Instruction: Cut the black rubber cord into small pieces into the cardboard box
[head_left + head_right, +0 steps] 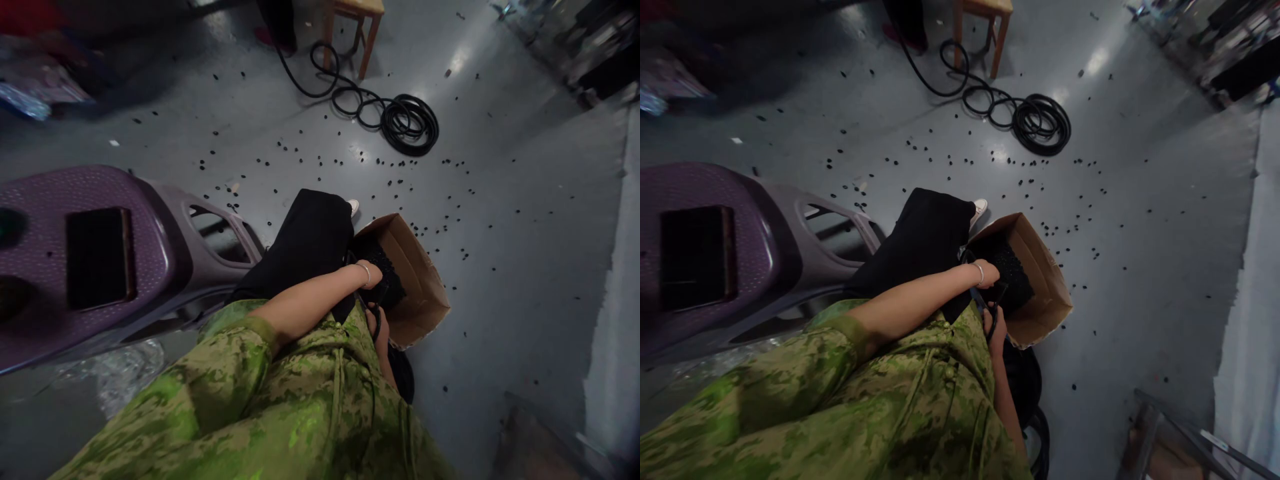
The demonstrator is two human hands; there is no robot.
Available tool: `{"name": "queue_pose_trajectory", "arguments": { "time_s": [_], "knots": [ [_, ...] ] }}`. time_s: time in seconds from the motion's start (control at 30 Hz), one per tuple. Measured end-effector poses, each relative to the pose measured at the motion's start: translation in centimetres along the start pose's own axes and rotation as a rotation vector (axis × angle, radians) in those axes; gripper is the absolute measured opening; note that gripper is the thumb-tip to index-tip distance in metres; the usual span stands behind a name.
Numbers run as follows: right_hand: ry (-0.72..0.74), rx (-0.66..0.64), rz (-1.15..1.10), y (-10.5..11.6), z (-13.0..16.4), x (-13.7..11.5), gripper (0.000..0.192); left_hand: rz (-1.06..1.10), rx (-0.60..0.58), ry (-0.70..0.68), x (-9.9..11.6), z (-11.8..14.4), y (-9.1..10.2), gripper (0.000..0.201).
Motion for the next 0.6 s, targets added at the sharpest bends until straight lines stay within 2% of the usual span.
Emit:
{"name": "queue_pose_trajectory", "arguments": {
  "time_s": [0.3, 0.47, 0.6],
  "knots": [
    [0.018, -0.011, 0.025, 0.0, 0.0, -0.6, 0.041, -0.009, -0.045, -0.04, 0.4, -0.7, -1.1, 0.024],
    [0.014, -0.013, 0.028, 0.1, 0.0, -0.7, 0.04, -0.062, -0.079, -0.083, 0.6, -0.3, -0.8, 0.019],
    [0.023, -0.015, 0.017, -0.2, -0.1, -0.5, 0.039, -0.049, -0.062, -0.09, 0.5, 0.0, -0.6, 0.022]
  ]
}}
Point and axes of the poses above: each hand's wrist, its own z-axis away from the middle knuckle, its own y-axis out of the back of the hand, x = y × z, the point moved 3 cm from there along -z, towards the middle knuckle
